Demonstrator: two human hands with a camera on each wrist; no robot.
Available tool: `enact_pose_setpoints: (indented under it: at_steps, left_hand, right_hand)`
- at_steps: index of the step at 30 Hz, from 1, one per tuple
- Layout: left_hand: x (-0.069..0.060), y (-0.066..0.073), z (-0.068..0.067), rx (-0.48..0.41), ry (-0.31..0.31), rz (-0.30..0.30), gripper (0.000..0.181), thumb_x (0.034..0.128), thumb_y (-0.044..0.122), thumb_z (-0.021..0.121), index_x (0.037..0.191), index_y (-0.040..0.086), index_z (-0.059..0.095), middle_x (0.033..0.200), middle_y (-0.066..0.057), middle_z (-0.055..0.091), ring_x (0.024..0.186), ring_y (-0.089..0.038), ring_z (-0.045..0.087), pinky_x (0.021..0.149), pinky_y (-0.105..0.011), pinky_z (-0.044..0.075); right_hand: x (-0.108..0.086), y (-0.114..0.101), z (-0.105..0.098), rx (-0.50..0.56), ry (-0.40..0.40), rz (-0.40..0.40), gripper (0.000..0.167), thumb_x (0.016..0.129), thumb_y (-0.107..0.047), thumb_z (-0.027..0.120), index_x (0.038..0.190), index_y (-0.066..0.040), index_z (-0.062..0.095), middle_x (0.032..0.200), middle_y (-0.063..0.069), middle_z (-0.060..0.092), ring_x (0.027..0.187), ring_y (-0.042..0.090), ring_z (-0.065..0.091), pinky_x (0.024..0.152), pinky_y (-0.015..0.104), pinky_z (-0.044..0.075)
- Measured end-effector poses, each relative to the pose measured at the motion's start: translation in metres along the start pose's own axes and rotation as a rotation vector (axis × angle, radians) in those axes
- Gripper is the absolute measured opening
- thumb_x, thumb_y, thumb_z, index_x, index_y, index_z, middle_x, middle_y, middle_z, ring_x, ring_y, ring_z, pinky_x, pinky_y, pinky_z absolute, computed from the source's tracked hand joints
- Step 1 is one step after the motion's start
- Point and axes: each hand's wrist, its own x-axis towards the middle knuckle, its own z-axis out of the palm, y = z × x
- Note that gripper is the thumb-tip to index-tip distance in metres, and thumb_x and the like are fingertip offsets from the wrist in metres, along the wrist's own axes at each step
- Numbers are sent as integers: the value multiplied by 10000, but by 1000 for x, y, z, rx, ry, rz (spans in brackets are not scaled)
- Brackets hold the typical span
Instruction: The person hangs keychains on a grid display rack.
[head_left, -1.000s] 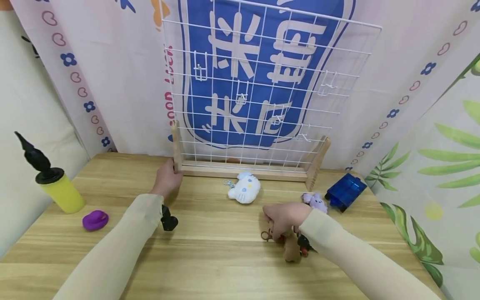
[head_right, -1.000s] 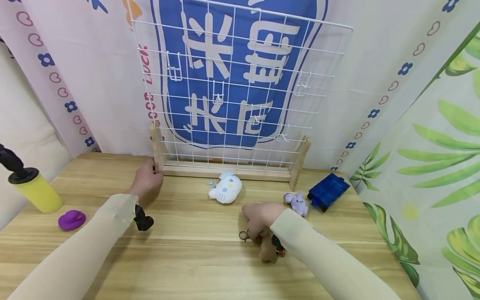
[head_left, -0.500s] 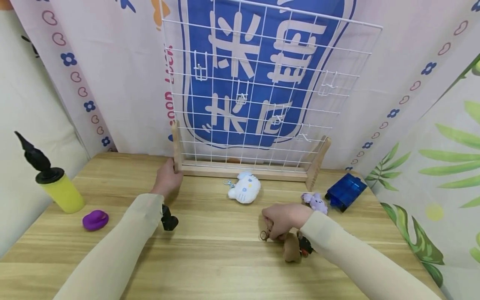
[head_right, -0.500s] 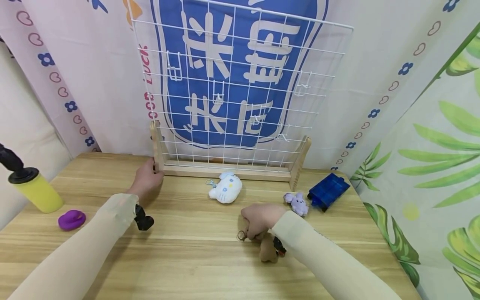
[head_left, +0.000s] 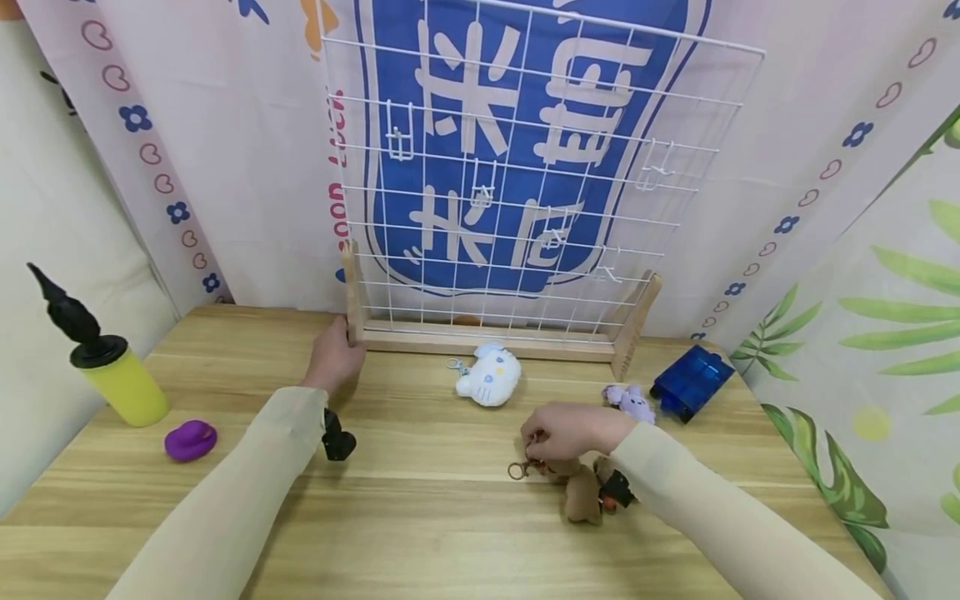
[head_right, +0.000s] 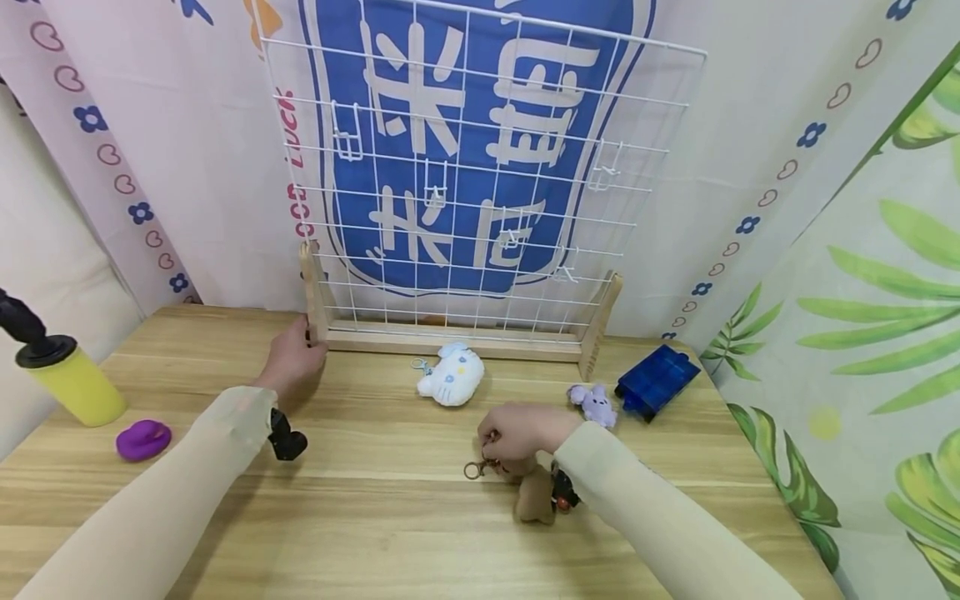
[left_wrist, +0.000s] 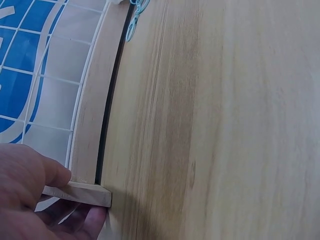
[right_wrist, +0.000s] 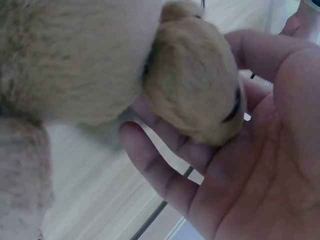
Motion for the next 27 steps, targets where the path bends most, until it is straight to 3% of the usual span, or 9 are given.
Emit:
enact_pose_setpoints:
  at_steps: [10, 15, 20, 27]
  left_hand:
    - [0, -2, -1, 35, 8, 14, 511, 1043, 83, 466, 1504, -119, 376, 1399, -376, 542, 1197, -441, 574, 1010, -566, 528]
    - [-2, -3, -1, 50, 19, 24, 502, 1039, 86, 468, 1494, -114, 398, 1368, -367, 568, 1157, -420, 586, 979, -542, 538]
    - [-3, -2, -1, 41, 14, 26, 507, 1039, 80, 461, 1502, -115, 392, 1383, -372, 559, 1162, -424, 590, 964, -529, 543]
    - [-2, -4, 0, 47, 23, 38, 489, 1045, 84, 459, 1487, -117, 401, 1347, -366, 576, 1101, -394, 584, 912, -479, 534]
  right_hand:
    - [0, 5, -5, 30, 78, -144, 227, 1069, -98, 561, 966, -88, 763, 842, -5, 726, 663, -5, 535, 631, 184, 482]
    - [1, 9, -5, 52, 155, -197, 169, 1053, -116, 606, 1010, -71, 763, 875, 17, 749, 690, -21, 551, 663, 185, 504]
    - [1, 12, -5, 161, 223, -192, 143, 1041, -118, 628, 1020, -61, 758, 860, 28, 738, 670, -1, 568, 612, 193, 505]
    - [2, 14, -4, 382, 290, -214, 143, 1017, -69, 635, 1077, 4, 742, 928, 129, 770, 800, 115, 720, 767, 292, 635]
